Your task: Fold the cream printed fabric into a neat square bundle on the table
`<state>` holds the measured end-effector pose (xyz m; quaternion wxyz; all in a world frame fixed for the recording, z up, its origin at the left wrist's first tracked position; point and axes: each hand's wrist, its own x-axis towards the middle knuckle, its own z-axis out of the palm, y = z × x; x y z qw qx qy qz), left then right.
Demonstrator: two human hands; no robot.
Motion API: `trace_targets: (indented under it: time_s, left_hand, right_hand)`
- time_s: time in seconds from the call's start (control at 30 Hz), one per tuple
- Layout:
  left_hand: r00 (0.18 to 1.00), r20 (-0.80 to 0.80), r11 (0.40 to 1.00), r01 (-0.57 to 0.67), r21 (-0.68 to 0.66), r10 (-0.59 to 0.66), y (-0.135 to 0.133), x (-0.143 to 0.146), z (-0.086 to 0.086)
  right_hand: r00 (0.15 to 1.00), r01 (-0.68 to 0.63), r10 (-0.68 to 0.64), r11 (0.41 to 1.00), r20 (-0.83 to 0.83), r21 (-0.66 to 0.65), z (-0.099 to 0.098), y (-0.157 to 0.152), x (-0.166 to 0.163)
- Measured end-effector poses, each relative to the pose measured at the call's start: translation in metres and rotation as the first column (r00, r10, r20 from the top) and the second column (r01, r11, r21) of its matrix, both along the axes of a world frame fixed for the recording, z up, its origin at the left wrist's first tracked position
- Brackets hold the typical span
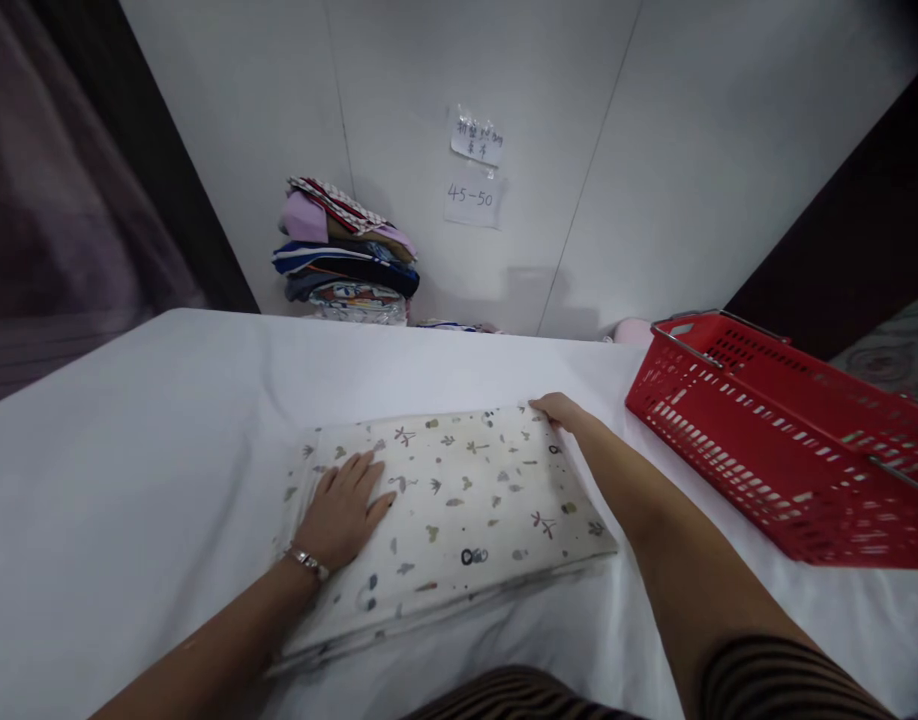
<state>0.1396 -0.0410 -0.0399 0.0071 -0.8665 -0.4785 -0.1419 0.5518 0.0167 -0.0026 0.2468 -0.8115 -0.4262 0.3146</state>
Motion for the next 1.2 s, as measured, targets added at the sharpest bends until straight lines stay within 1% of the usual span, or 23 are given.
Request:
trace_targets:
  time_s: [0.2, 0.3, 0.37, 0.4, 0.47, 0.5, 0.57, 0.6, 0.63, 0.67, 0.7, 0.73, 0.77, 0.87, 0.93, 1.0, 1.03, 1.07, 1.17, 1.2]
  left_hand:
    - [1.000, -0.031, 1.000, -0.005, -0.010, 0.005, -0.002, 0.003, 0.001]
    - [0.999, -0.029, 0.999, -0.014, -0.036, 0.013, -0.002, 0.000, 0.002]
    - [0.999, -0.033, 0.996, -0.027, -0.080, 0.024, 0.001, -0.001, 0.006]
    - [0.999, -0.035, 0.994, -0.037, -0.107, 0.034, 0.004, 0.000, 0.010]
    - [0.998, -0.036, 0.989, -0.048, -0.141, 0.043, 0.012, 0.006, 0.019]
    - [0.999, -0.031, 0.989, -0.046, -0.141, 0.042, 0.016, 0.013, 0.024]
    - [1.000, -0.028, 0.995, -0.003, -0.101, 0.000, 0.025, 0.030, 0.031]
    - [0.999, -0.028, 0.995, 0.019, -0.093, -0.022, 0.029, 0.040, 0.032]
    - [0.999, -0.028, 0.995, 0.044, -0.090, -0.047, 0.033, 0.051, 0.031]
    - [0.997, -0.029, 0.994, 0.073, -0.083, -0.075, 0.037, 0.060, 0.028]
    - [0.995, -0.031, 0.992, 0.096, -0.078, -0.099, 0.040, 0.068, 0.023]
    - [0.993, -0.034, 0.990, 0.108, -0.088, -0.111, 0.043, 0.074, 0.018]
    - [0.993, -0.035, 0.989, 0.105, -0.107, -0.110, 0.045, 0.077, 0.013]
    - [0.996, -0.035, 0.983, 0.076, -0.169, -0.083, 0.048, 0.080, 0.000]
    - [0.996, -0.033, 0.980, 0.078, -0.183, -0.085, 0.049, 0.078, -0.003]
    - [0.995, -0.031, 0.978, 0.084, -0.190, -0.092, 0.049, 0.076, -0.003]
    - [0.996, -0.028, 0.978, 0.083, -0.193, -0.090, 0.049, 0.076, -0.002]
    - [0.996, -0.023, 0.977, 0.081, -0.195, -0.087, 0.049, 0.076, -0.001]
    - [0.996, -0.010, 0.976, 0.082, -0.203, -0.085, 0.049, 0.076, -0.001]
    - [0.996, -0.008, 0.975, 0.085, -0.206, -0.088, 0.049, 0.076, -0.001]
  right_hand:
    - [0.974, -0.056, 0.022, 0.987, 0.224, 0.149, -0.012, -0.004, -0.003]
    - [0.951, -0.091, 0.038, 0.983, 0.308, 0.159, -0.017, -0.008, -0.003]
    - [0.936, -0.114, 0.051, 0.980, 0.347, 0.162, -0.016, -0.009, -0.007]
    - [0.921, -0.142, 0.066, 0.975, 0.385, 0.172, -0.015, -0.010, -0.011]
    - [0.861, -0.257, 0.127, 0.944, 0.492, 0.205, -0.010, -0.013, -0.026]
    - [0.814, -0.347, 0.180, 0.913, 0.552, 0.213, -0.008, -0.016, -0.037]
    - [0.711, -0.545, 0.331, 0.817, 0.620, 0.189, -0.006, -0.021, -0.066]
    - [0.645, -0.648, 0.440, 0.748, 0.625, 0.142, -0.006, -0.023, -0.081]
    - [0.561, -0.747, 0.544, 0.657, 0.624, 0.099, -0.008, -0.026, -0.095]
    - [0.489, -0.814, 0.613, 0.577, 0.620, 0.070, -0.010, -0.028, -0.107]
    - [0.444, -0.846, 0.655, 0.532, 0.612, 0.044, -0.013, -0.029, -0.116]
    - [0.417, -0.861, 0.684, 0.508, 0.599, 0.018, -0.017, -0.030, -0.123]
    - [0.408, -0.863, 0.701, 0.504, 0.585, -0.002, -0.020, -0.029, -0.127]
    - [0.414, -0.855, 0.719, 0.518, 0.558, -0.032, -0.026, -0.026, -0.127]
    - [0.416, -0.857, 0.724, 0.515, 0.550, -0.031, -0.026, -0.024, -0.124]
    - [0.418, -0.858, 0.732, 0.512, 0.538, -0.030, -0.024, -0.025, -0.121]
    - [0.426, -0.854, 0.725, 0.520, 0.541, -0.025, -0.023, -0.026, -0.121]
    - [0.442, -0.841, 0.707, 0.540, 0.552, -0.018, -0.022, -0.028, -0.120]
    - [0.509, -0.772, 0.630, 0.635, 0.586, -0.013, -0.023, -0.034, -0.115]
    - [0.524, -0.752, 0.617, 0.659, 0.587, -0.021, -0.025, -0.035, -0.113]
